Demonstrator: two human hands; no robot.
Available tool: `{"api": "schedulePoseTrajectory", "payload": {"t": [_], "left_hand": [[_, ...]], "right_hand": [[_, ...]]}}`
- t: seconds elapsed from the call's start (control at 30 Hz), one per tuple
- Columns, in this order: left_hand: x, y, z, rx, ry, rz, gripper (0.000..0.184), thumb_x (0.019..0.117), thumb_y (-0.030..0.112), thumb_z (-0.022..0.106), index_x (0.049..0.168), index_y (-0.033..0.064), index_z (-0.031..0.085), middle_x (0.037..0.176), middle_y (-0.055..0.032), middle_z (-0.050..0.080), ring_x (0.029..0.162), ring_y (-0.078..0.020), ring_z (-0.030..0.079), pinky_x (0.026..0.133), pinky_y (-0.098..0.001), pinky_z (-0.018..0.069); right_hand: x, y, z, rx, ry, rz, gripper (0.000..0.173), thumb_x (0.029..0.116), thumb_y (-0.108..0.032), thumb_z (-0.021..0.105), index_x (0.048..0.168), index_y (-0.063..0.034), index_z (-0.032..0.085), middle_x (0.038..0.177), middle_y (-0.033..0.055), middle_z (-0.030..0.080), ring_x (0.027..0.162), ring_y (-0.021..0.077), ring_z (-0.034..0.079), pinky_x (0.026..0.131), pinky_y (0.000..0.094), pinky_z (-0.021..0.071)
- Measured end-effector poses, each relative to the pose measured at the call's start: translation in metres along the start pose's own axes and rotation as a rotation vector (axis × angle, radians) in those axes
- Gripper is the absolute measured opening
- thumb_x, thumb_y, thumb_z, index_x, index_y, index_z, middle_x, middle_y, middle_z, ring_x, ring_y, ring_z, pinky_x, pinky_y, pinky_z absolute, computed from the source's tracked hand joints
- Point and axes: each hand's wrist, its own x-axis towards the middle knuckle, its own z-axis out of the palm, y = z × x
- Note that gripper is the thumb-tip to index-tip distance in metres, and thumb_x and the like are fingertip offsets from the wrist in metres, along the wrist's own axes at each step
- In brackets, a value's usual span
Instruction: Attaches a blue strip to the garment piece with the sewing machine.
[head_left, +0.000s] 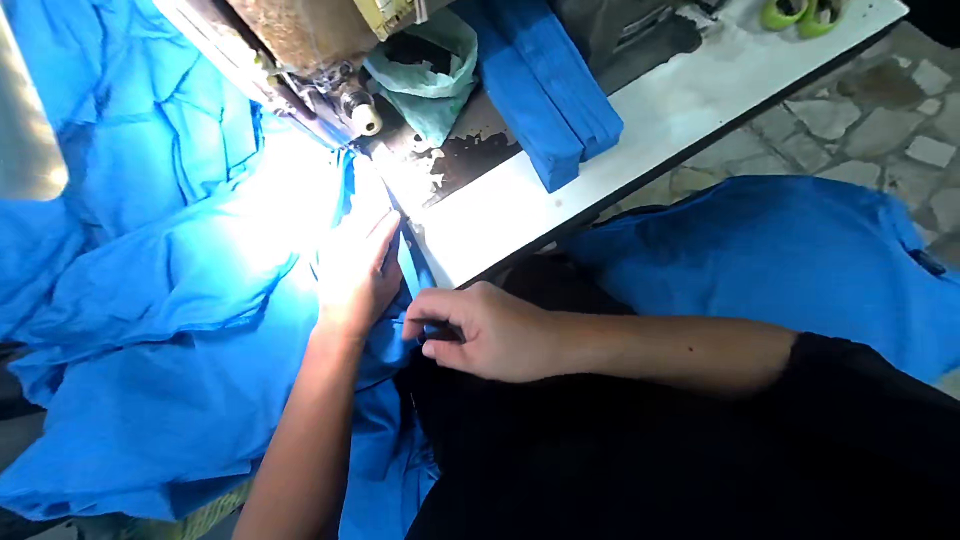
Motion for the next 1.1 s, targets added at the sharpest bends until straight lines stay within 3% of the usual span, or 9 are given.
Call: {"api": "schedulePoseTrajectory", "payload": {"t": [0.23,0.33,0.5,0.6,0.7,0.8,0.93,1.03,1.1], "left_hand": [[-0.017,0.010,-0.003,0.018,0.172,0.029,0.019,0.0955,0.000,0.059,0.104,-0.0041,0.075,0.111,-0.0217,0.075,0.107,-0.0360,0.071,0.099,-0.0441,0.0522],[-0.018,0.011,-0.017,-0.205,0.275,-0.032,0.018,0.0989,0.004,0.058,0.104,-0.0098,0.070,0.108,-0.0228,0.073,0.106,-0.0235,0.071,0.096,-0.0344,0.0537],[-0.020,0.018,-0.024,-0.417,0.338,-0.144,0.019,0.1026,0.005,0.054,0.107,-0.0090,0.066,0.109,-0.0095,0.071,0.103,-0.0022,0.067,0.093,-0.0205,0.0545],[-0.021,0.023,-0.026,-0.443,0.285,-0.176,0.020,0.1021,0.006,0.053,0.103,-0.0089,0.066,0.114,-0.0121,0.071,0.110,-0.0068,0.067,0.098,-0.0238,0.0537],[-0.025,0.035,-0.017,-0.296,0.096,-0.199,0.024,0.0949,0.007,0.054,0.093,-0.0088,0.071,0.114,-0.0240,0.072,0.114,-0.0276,0.069,0.100,-0.0388,0.0519],[-0.033,0.037,-0.004,-0.257,-0.041,-0.251,0.022,0.0894,0.003,0.055,0.093,-0.0060,0.074,0.118,-0.0226,0.072,0.119,-0.0351,0.067,0.103,-0.0467,0.0507],[-0.033,0.037,-0.006,-0.333,-0.038,-0.285,0.023,0.0920,0.004,0.055,0.094,-0.0060,0.075,0.121,-0.0216,0.071,0.122,-0.0299,0.065,0.106,-0.0411,0.0484],[-0.028,0.034,-0.016,-0.522,0.039,-0.339,0.022,0.0968,0.007,0.055,0.095,-0.0068,0.073,0.120,-0.0153,0.071,0.118,-0.0106,0.065,0.104,-0.0253,0.0491],[-0.028,0.032,-0.025,-0.640,0.066,-0.383,0.019,0.0978,0.005,0.053,0.099,-0.0039,0.071,0.116,-0.0048,0.070,0.110,-0.0004,0.064,0.096,-0.0182,0.0514]], "right_hand": [[-0.004,-0.006,-0.009,0.025,-0.160,-0.134,0.023,0.0983,-0.006,0.062,0.118,0.0044,0.068,0.084,0.0127,0.070,0.071,0.0130,0.064,0.065,0.0270,0.0521],[0.010,0.023,-0.023,-0.298,0.033,-0.251,0.023,0.0910,-0.007,0.071,0.113,0.0012,0.072,0.080,0.0106,0.072,0.067,0.0195,0.070,0.060,0.0370,0.0576],[0.026,0.055,-0.025,-0.698,-0.057,-0.203,0.031,0.0786,-0.003,0.077,0.109,-0.0032,0.074,0.128,0.0181,0.068,0.071,0.0283,0.071,0.055,0.0443,0.0556],[0.020,0.051,-0.015,-0.765,-0.147,-0.145,0.027,0.0802,-0.005,0.077,0.107,-0.0032,0.073,0.136,0.0175,0.064,0.062,0.0263,0.066,0.049,0.0422,0.0507],[0.009,0.048,-0.011,-0.781,-0.152,-0.114,0.016,0.0848,-0.009,0.075,0.100,-0.0041,0.072,0.133,0.0180,0.064,0.056,0.0236,0.063,0.046,0.0388,0.0485],[0.005,0.048,-0.015,-0.706,-0.178,-0.084,0.020,0.0847,-0.009,0.075,0.104,-0.0042,0.073,0.142,0.0175,0.061,0.063,0.0253,0.068,0.051,0.0411,0.0527],[0.003,0.049,-0.015,-0.612,-0.213,-0.178,0.016,0.0832,-0.011,0.076,0.098,-0.0064,0.075,0.114,0.0138,0.070,0.067,0.0219,0.069,0.053,0.0402,0.0542],[0.000,0.037,-0.014,-0.287,-0.319,-0.295,0.015,0.0881,-0.007,0.068,0.100,-0.0020,0.075,0.085,0.0080,0.072,0.074,0.0179,0.069,0.063,0.0364,0.0541],[0.002,0.039,-0.015,-0.213,-0.176,-0.358,0.015,0.0861,-0.003,0.068,0.099,0.0008,0.075,0.081,0.0088,0.072,0.074,0.0169,0.069,0.064,0.0337,0.0562]]}}
